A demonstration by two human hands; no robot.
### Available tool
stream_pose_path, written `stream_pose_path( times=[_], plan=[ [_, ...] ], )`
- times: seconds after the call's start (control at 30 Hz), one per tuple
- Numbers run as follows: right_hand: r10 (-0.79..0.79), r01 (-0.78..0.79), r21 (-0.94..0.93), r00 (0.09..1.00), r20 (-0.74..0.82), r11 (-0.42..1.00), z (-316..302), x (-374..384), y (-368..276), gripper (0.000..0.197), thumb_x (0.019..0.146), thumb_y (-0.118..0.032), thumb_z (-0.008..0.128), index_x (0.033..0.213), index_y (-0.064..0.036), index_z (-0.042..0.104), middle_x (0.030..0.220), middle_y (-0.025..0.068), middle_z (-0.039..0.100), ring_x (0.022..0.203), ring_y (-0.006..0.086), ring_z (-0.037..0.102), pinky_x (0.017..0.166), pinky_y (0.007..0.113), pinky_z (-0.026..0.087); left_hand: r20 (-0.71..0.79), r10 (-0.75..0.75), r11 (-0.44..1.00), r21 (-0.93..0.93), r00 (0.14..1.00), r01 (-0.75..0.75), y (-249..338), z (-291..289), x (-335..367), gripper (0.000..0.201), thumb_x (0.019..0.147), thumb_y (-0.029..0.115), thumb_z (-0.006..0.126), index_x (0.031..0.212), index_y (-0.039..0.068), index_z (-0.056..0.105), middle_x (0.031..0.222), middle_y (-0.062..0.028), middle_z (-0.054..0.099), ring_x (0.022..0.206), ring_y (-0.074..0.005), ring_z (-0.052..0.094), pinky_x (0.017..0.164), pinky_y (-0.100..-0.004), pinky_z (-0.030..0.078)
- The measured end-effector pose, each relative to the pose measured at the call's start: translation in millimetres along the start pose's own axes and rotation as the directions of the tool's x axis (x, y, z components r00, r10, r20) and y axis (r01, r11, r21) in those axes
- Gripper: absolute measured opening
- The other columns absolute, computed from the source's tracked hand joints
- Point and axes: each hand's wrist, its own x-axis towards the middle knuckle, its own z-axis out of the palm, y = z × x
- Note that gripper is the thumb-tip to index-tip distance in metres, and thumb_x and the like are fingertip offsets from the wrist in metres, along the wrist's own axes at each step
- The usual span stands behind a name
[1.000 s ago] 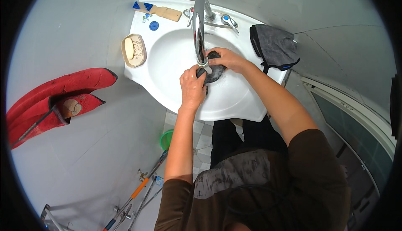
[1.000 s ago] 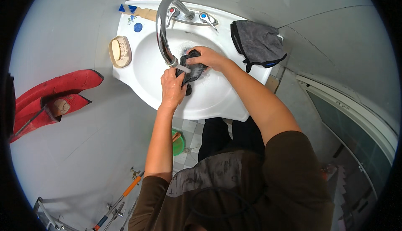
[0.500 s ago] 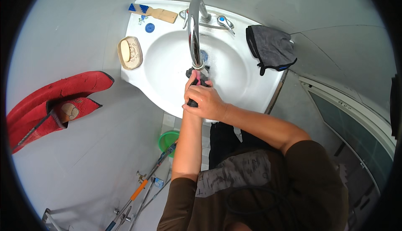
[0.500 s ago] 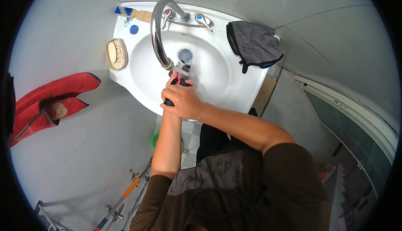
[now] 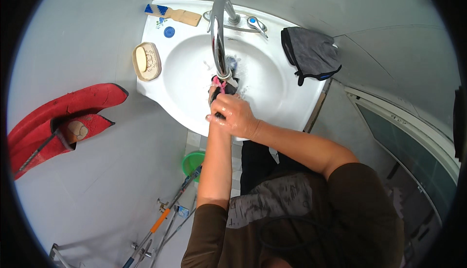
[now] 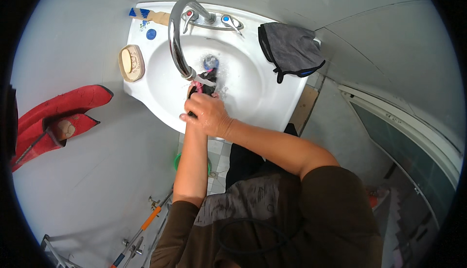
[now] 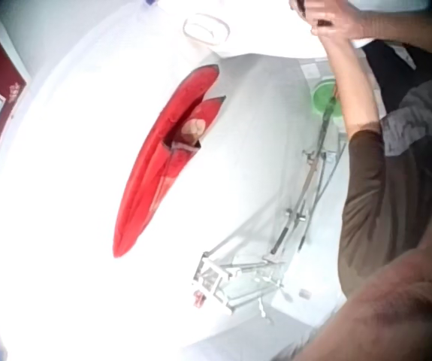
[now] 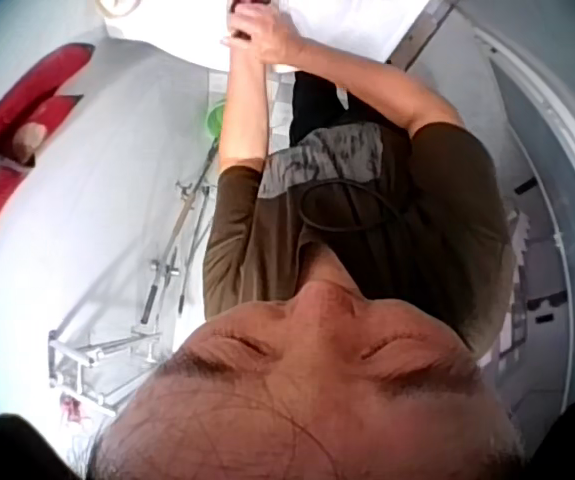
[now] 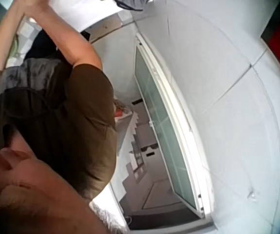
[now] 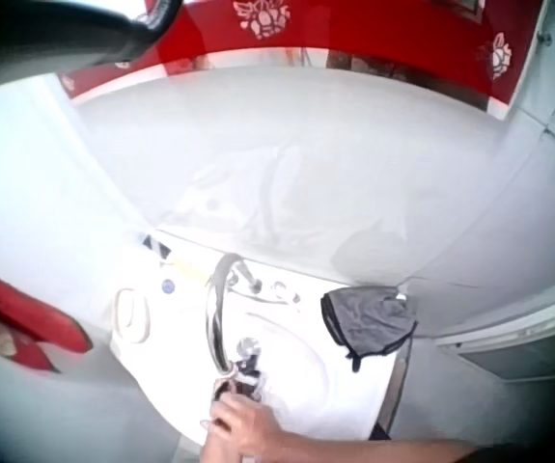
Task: The person washes a pink and black garment by hand in a sink, rubbing it under running water and wringing it out.
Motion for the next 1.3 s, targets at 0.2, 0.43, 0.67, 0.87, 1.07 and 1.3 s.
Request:
stream_pose_path(
  times=[0.2,0.43,0.67,0.87,1.07,1.3],
  plan=[
    [0.341,-0.356,-0.263,0.934,-0.102,0.897,-18.0,33.0,103.4,0.021,0.080,-0.026,0.063,0.094,-0.0106,0.059,0.084,0.0105,0.061,0.073,0.0340,0.061,0.068,0.038,0.048,-0.504,-0.011,0.983,0.155,0.863,0.102,5.2,68.2,-8.5,0.026,0.087,0.017,0.042,0.104,0.000,0.051,0.100,-0.0115,0.057,0.094,-0.0240,0.057,0.081,-0.0423,0.049],
    [0.343,-0.369,0.283,0.929,0.140,0.885,-53.3,12.3,103.6,0.044,0.073,0.000,0.060,0.114,-0.0155,0.056,0.103,0.0112,0.058,0.088,0.0271,0.059,0.076,0.032,0.047,-0.394,0.224,0.452,0.852,0.891,0.264,42.0,23.9,-13.9,0.035,0.080,0.016,0.044,0.110,0.002,0.053,0.102,-0.0114,0.053,0.097,-0.0193,0.049,0.080,-0.0382,0.045],
    [0.311,-0.176,-0.426,0.910,0.272,0.887,-60.1,-11.6,92.7,0.037,0.067,-0.019,0.074,0.103,-0.0204,0.063,0.092,0.0059,0.058,0.095,0.0272,0.056,0.084,0.043,0.040,-0.446,0.222,0.722,0.673,0.867,0.161,49.7,32.7,-27.6,0.032,0.073,-0.007,0.040,0.102,-0.003,0.051,0.086,-0.0092,0.058,0.070,-0.0182,0.058,0.062,-0.0312,0.053],
    [-0.002,0.050,-0.507,0.996,0.094,0.861,-37.5,-19.9,75.4,0.033,0.065,-0.025,0.075,0.096,-0.0193,0.066,0.118,0.0092,0.051,0.120,0.0334,0.041,0.102,0.045,0.029,-0.445,0.113,0.913,0.399,0.888,0.083,45.5,52.2,-37.1,0.034,0.071,-0.011,0.039,0.104,-0.007,0.047,0.100,-0.0157,0.056,0.084,-0.0281,0.061,0.071,-0.0416,0.056],
    [-0.143,0.139,-0.190,0.990,-0.008,0.972,-31.4,-25.3,69.9,0.021,0.070,-0.007,0.061,0.090,-0.0099,0.063,0.088,0.0049,0.059,0.087,0.0270,0.058,0.075,0.040,0.048,-0.446,-0.040,0.999,-0.024,0.894,0.032,42.7,30.5,-30.7,0.034,0.076,-0.006,0.040,0.110,-0.009,0.046,0.113,-0.0207,0.055,0.103,-0.0337,0.057,0.089,-0.0472,0.049],
    [-0.206,0.188,0.109,0.962,0.181,0.976,-42.5,-33.8,27.6,0.016,0.070,-0.004,0.055,0.085,-0.0075,0.059,0.080,0.0082,0.061,0.075,0.0270,0.059,0.065,0.039,0.049,-0.588,0.080,0.958,0.268,0.805,0.100,12.7,-1.7,-5.1,0.019,0.075,-0.006,0.050,0.094,-0.001,0.050,0.085,-0.0092,0.057,0.072,-0.0210,0.060,0.063,-0.0349,0.053]
  ],
)
